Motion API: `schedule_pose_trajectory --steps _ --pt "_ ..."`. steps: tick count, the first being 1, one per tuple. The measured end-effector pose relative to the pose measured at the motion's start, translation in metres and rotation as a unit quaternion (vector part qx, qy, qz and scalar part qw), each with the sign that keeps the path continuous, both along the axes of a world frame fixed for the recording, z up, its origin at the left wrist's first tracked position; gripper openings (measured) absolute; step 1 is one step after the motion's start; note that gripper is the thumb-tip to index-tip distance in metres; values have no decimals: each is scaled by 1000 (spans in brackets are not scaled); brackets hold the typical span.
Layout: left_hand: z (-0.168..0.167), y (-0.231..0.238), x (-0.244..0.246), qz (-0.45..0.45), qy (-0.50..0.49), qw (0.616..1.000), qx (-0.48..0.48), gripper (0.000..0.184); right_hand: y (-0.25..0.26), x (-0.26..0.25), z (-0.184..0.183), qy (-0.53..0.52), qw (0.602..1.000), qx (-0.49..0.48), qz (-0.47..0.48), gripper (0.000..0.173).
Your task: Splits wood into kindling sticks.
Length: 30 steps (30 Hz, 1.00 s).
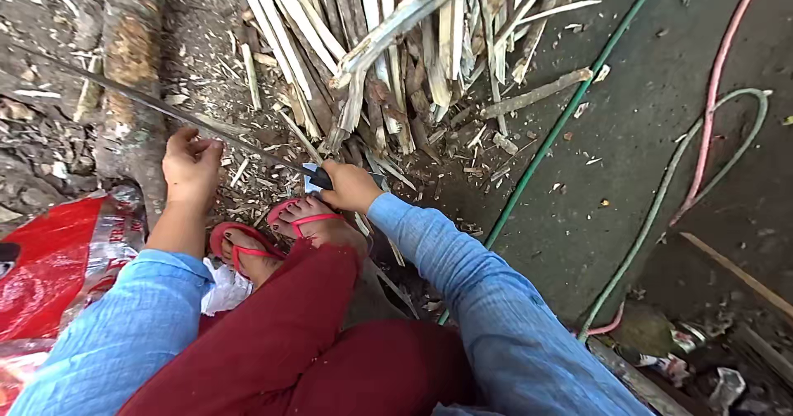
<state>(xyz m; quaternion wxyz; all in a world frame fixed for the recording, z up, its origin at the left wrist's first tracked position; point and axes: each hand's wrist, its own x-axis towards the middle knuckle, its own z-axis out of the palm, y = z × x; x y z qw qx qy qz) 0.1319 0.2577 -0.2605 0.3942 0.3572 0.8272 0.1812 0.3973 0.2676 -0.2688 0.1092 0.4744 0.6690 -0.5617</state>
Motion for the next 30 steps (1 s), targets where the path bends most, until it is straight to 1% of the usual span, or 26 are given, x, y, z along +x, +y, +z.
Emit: schedule_pose_trajectory --steps 2,5,8,10,14,16,20,22,24,26,27,28,30 --pt "16 -10 -3 -18 -1 1000 -25 58 3 -3 -3 1 1000 4 -3 41" --pt "33 -33 -11 -39 -9 997 -61 49 5 -9 -1 15 1000 7 -13 40" --pt "41 -52 -17 -17 -14 997 -72 44 2 -14 3 22 999 1 -37 38" --pt "40 -59 -21 -4 -13 997 -76 43 1 -14 5 24 998 -3 -50 40" --pt "42 -59 -11 -2 -22 996 -87 42 -4 -12 7 31 997 -8 -77 43" --pt "45 -55 1 -11 -56 994 -90 40 -12 -14 4 36 994 7 -105 42" --pt "55 -40 23 -4 -140 985 -101 41 -17 -20 6 8 992 19 -122 41" --pt "62 -33 31 -25 -145 983 -109 40 -9 -22 18 -18 994 -5 -111 46" --pt "68 -31 34 -64 -140 981 -115 39 -4 -24 11 -32 994 4 -102 50" --pt "72 -35 31 -98 -133 980 -115 38 -8 -20 2 -11 995 25 -95 61" --pt "75 -39 29 -105 -132 979 -114 39 -7 -12 0 -2 997 25 -69 67" --pt "78 -43 25 -104 -129 980 -114 39 -7 -1 0 9 999 31 -38 67" --pt "85 -56 15 -97 -121 982 -109 38 -10 31 7 26 998 49 31 52"
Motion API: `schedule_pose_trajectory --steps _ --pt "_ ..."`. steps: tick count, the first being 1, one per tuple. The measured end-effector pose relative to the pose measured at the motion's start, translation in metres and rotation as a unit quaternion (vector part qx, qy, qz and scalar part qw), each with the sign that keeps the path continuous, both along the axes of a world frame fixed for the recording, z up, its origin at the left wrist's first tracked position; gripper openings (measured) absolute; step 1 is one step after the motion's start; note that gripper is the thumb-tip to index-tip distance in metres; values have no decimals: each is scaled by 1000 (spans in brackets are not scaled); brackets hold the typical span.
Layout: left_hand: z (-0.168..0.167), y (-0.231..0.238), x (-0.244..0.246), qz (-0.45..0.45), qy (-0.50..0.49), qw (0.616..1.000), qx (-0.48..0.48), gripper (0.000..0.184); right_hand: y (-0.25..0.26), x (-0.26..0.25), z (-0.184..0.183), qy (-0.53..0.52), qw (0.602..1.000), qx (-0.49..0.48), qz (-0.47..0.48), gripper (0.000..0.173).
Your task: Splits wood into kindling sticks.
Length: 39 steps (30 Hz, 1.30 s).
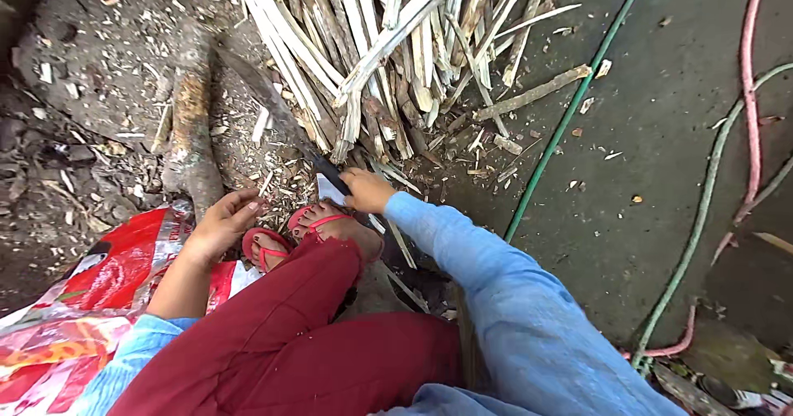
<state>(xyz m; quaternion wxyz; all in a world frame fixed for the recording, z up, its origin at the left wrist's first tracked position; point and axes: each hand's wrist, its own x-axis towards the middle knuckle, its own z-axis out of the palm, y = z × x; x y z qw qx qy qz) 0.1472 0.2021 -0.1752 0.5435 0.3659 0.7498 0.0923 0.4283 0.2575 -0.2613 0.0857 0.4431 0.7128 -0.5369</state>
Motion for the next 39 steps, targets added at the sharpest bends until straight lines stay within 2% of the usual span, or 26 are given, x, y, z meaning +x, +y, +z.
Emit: schedule_pose_trajectory --steps 2,3,4,6,8,9,11,12,15,19,21,23,26,28,30,31,32,33,35,36,37,38,39 --pt "5 -16 -15 3 15 1000 12 38 -5 42 13 12 998 -24 55 40" --pt "5 -24 -24 5 22 1000 20 38 -9 64 19 21 996 -66 50 42" --pt "5 -33 -32 11 27 999 26 39 -16 87 23 37 994 -105 9 45" --pt "5 -49 -44 40 35 998 32 39 -42 121 26 63 971 -143 -180 52" --pt "7 -60 -50 86 36 995 34 38 -77 125 28 61 903 -135 -404 56" --pt "9 -64 -51 107 36 993 34 37 -92 115 35 48 853 -176 -489 57" --pt "16 -68 -49 136 37 989 39 36 -110 72 52 10 740 -303 -600 61" --pt "19 -69 -47 142 38 988 44 36 -114 42 56 3 706 -339 -622 62" --pt "23 -72 -38 148 37 986 62 37 -110 -36 40 0 709 -362 -605 62" --pt "27 -66 -24 131 29 988 77 37 -104 -43 49 11 688 -368 -626 64" --pt "27 -61 -17 129 20 989 72 36 -93 -39 77 57 645 -394 -653 61" --pt "24 -64 -15 136 11 988 67 36 -89 -27 99 129 622 -430 -641 63" --pt "20 -60 -23 153 3 986 69 37 -71 1 115 296 606 -444 -590 71" --pt "17 -58 -26 176 4 982 66 36 -54 15 113 450 557 -444 -540 76" --pt "12 -55 -28 197 6 979 55 37 -36 16 100 549 508 -452 -485 78" --pt "8 -52 -29 200 3 979 47 38 -29 15 92 557 513 -454 -469 78" --pt "5 -47 -30 201 -1 979 39 38 -21 12 84 540 549 -444 -459 77" --pt "1 -42 -32 198 -7 980 32 38 -15 8 76 494 612 -417 -456 71" --pt "-10 -30 -34 192 -14 981 23 37 -5 -2 59 310 810 -290 -403 51" --pt "-16 -21 -33 191 -14 981 21 37 0 -7 48 189 902 -203 -331 44" --pt "-21 -11 -32 195 -12 981 19 37 4 -13 35 65 962 -122 -236 48" --pt "-27 0 -30 197 -4 980 20 37 6 -20 25 -44 987 -58 -144 58" --pt "-34 13 -28 197 6 980 25 36 7 -28 17 -115 990 -19 -81 67"
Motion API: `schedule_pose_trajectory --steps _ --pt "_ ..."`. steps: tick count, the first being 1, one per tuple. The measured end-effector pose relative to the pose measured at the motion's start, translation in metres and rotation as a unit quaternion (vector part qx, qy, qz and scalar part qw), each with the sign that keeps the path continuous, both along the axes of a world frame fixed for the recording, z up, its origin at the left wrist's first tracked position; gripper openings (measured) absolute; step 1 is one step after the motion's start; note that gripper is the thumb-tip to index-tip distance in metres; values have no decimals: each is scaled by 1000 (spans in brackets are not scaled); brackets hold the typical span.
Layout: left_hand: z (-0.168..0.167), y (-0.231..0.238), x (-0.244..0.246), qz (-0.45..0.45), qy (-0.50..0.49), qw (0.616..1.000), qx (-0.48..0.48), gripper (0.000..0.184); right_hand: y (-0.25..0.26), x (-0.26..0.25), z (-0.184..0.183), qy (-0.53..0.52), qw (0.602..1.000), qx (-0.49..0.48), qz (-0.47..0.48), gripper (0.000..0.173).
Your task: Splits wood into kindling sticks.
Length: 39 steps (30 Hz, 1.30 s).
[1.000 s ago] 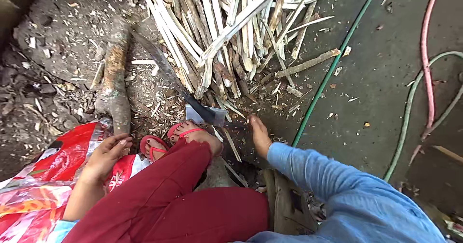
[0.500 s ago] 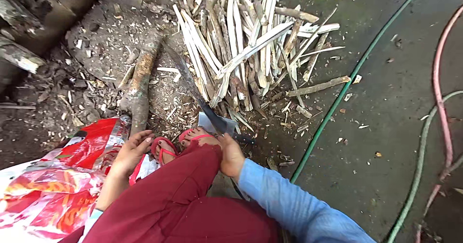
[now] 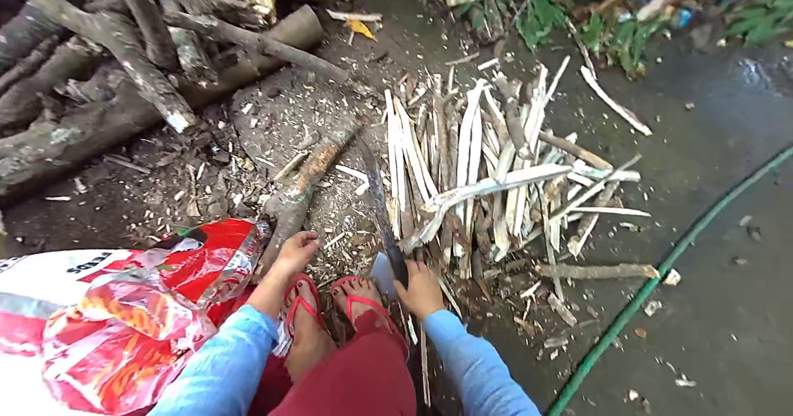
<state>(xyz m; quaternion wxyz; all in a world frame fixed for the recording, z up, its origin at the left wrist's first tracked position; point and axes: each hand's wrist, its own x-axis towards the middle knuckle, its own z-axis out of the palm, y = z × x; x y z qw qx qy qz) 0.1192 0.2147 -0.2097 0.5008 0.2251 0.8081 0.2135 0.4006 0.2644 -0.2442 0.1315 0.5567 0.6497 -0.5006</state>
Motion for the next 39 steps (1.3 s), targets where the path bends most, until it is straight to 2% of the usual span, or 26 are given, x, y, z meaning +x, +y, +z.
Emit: schedule_pose_trajectory --steps 3,7,11,14,17,21,24,27,30,33,39 --pt "-23 43 4 -53 51 997 4 38 -2 -19 -18 -81 995 30 45 77" --pt "-39 108 18 -125 96 987 6 40 -5 -31 -31 -120 992 42 17 70" --pt "-54 159 36 -169 123 978 0 38 -5 -24 -24 -60 995 1 -75 77" --pt "-66 176 44 -199 138 969 -54 37 -5 -12 -24 25 988 -18 -152 80" --pt "-76 178 46 -235 141 958 -89 39 -2 -6 -20 130 960 -68 -237 75" --pt "-85 168 41 -264 131 954 -52 34 -5 1 -13 218 924 -91 -300 56" --pt "-81 163 41 -243 126 962 -21 35 -18 10 -13 219 935 -28 -276 56" --pt "-77 167 50 -222 122 967 -19 45 -29 15 -11 226 939 32 -256 54" --pt "-80 176 59 -240 135 959 -64 48 -21 12 5 218 945 10 -243 55" --pt "-78 177 60 -257 121 956 -71 44 -15 11 19 200 946 6 -254 56" --pt "-53 137 34 -188 143 968 85 35 -21 19 18 181 957 43 -224 62"
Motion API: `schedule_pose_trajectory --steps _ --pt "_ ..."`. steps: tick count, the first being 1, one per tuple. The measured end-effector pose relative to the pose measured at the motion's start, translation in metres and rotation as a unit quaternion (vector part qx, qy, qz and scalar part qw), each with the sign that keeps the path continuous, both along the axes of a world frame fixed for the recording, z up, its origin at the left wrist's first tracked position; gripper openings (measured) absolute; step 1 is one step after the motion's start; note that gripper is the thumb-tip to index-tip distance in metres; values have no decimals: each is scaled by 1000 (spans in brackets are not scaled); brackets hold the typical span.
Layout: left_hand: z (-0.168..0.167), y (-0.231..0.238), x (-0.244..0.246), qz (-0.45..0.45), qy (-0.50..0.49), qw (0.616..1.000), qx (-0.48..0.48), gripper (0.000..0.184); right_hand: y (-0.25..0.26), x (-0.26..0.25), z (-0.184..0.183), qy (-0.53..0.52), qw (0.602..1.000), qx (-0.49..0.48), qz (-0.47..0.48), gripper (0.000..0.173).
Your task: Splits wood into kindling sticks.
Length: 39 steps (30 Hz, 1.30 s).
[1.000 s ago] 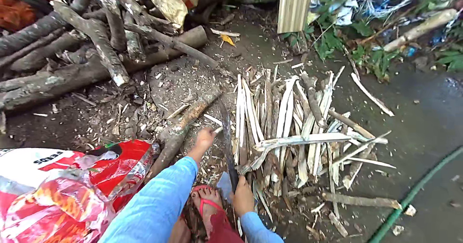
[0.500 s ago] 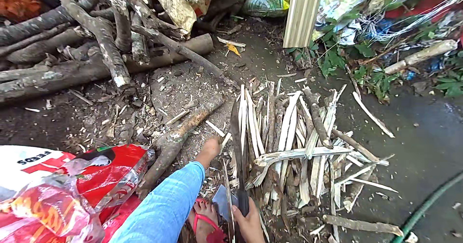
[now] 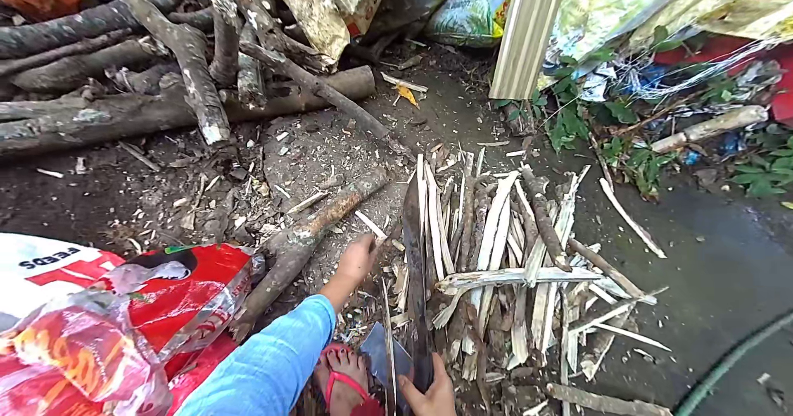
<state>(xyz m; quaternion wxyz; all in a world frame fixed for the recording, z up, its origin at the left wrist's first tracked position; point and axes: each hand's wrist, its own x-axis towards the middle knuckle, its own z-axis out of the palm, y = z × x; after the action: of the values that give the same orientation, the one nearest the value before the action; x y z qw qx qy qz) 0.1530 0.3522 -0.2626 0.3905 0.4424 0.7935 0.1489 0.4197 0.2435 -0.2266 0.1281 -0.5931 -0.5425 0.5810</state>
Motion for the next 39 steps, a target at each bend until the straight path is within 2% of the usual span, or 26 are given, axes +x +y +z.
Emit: schedule_pose_trajectory --steps 3,8,15,22,28,31,35,39 --pt "-8 -28 -10 17 13 999 47 34 -3 -3 1 -44 997 8 56 58" --pt "-16 -41 -14 21 11 999 49 29 -11 -6 -4 -106 985 15 134 53" --pt "-13 -41 -17 15 7 999 40 29 -19 -6 -9 -112 985 38 127 50" --pt "-13 -39 -19 6 10 1000 26 30 -8 -9 -12 -129 980 0 150 51" --pt "-9 -39 -17 9 19 995 95 28 -10 -8 -9 -130 980 27 152 50" --pt "-21 -43 -19 -4 13 999 49 31 -5 -11 -9 -156 973 -7 169 50" --pt "-17 -41 -20 -16 12 1000 24 31 -6 -8 -7 -138 977 -4 163 50" --pt "-6 -43 -17 1 27 996 85 28 -8 -8 -2 -141 977 10 161 52"
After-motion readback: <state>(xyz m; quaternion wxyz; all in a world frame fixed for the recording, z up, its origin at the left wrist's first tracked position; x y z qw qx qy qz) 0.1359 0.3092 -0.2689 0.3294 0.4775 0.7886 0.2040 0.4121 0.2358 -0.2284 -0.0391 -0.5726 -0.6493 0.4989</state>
